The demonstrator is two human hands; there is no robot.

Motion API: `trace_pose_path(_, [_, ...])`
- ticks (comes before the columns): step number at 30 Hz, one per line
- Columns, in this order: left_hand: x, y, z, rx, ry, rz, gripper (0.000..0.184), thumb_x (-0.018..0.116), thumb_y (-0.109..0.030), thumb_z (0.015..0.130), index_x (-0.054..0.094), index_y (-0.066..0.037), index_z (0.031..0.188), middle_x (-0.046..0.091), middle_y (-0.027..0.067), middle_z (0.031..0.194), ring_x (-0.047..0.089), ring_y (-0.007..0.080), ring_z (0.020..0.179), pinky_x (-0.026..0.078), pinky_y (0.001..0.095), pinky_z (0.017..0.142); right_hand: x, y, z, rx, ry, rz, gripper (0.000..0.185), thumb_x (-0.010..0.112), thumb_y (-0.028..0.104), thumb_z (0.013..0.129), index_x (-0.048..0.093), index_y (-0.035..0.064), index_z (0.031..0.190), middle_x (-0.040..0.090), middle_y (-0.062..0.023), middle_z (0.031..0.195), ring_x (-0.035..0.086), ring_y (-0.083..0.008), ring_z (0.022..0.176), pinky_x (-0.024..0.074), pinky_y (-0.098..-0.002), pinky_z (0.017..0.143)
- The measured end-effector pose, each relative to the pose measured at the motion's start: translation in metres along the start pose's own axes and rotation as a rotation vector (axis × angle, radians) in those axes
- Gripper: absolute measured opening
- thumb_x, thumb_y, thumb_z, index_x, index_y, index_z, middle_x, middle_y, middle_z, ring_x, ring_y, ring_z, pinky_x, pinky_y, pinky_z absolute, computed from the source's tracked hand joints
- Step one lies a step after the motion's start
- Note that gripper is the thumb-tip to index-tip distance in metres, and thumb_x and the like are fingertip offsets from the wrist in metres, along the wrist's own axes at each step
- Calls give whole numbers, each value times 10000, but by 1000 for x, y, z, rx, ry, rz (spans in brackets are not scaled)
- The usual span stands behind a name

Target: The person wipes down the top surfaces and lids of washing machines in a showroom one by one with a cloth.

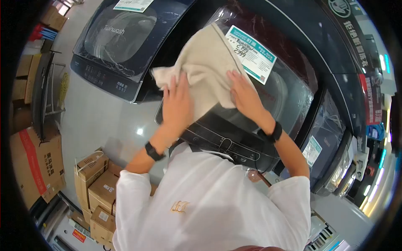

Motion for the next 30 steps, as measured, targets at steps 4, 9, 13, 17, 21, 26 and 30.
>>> trace_pose_path(4, [1, -42, -49, -40, 102, -289, 744, 689, -218, 913, 405, 92, 1526, 360, 251, 1627, 319, 455, 1515, 259, 589, 1232, 0, 24, -62, -51, 84, 73, 376, 605, -45, 872, 572, -44, 1247, 564, -199, 1475, 509, -416, 1395, 419, -503, 1173])
trace_pose_path(9, [-8, -16, -7, -20, 74, -247, 579, 727, -288, 881, 594, -66, 1399, 513, 252, 1453, 433, 444, 1406, 266, 578, 1222, -14, 1, -86, -13, 90, 70, 150, 595, -55, 907, 538, -9, 1038, 555, -184, 1497, 502, -413, 1406, 437, -482, 1157])
trace_pose_path(13, [0, -13, 34, 114, -178, -66, 504, 735, -214, 817, 643, -46, 1284, 556, 240, 1378, 499, 449, 1318, 345, 565, 1173, -22, -10, -63, 117, -34, 24, 113, 579, -37, 948, 536, -8, 1049, 555, -213, 1486, 488, -429, 1413, 418, -479, 1167])
trace_pose_path(17, [-5, -24, 28, 221, -100, -91, 369, 707, -145, 809, 670, -21, 1154, 577, 269, 1354, 525, 445, 1294, 411, 519, 1133, -19, 7, -79, 113, -53, 1, 101, 580, -32, 946, 536, -12, 1035, 546, -237, 1490, 480, -447, 1415, 399, -498, 1177])
trace_pose_path(21, [-41, -41, -35, 170, 481, -219, 251, 683, -158, 860, 665, -14, 1065, 616, 259, 1238, 598, 411, 1160, 483, 497, 993, -21, 38, -131, 146, -1, 45, 97, 579, -44, 926, 546, -16, 1012, 522, -240, 1521, 477, -447, 1420, 382, -527, 1189])
trace_pose_path(26, [-58, -58, -68, 164, 616, -283, 318, 678, -207, 910, 667, -14, 1162, 622, 238, 1200, 618, 395, 1090, 480, 512, 945, -24, 55, -196, 407, -82, -11, 96, 574, -27, 927, 566, -21, 1023, 507, -238, 1541, 472, -434, 1431, 376, -543, 1190])
trace_pose_path(30, [-33, -60, -53, 118, 341, -298, 445, 698, -240, 916, 643, -27, 1303, 582, 249, 1313, 572, 425, 1201, 445, 534, 1017, -2, 60, -202, 591, -193, -121, 152, 574, 32, 958, 598, -16, 1101, 481, -222, 1567, 441, -479, 1439, 352, -562, 1198])
Point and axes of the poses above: each hand's wrist, its own z-axis towards the middle knuckle, its own x-axis out of the palm, y = z × x, the point moved 3 cm from there along z, towards the middle knuckle
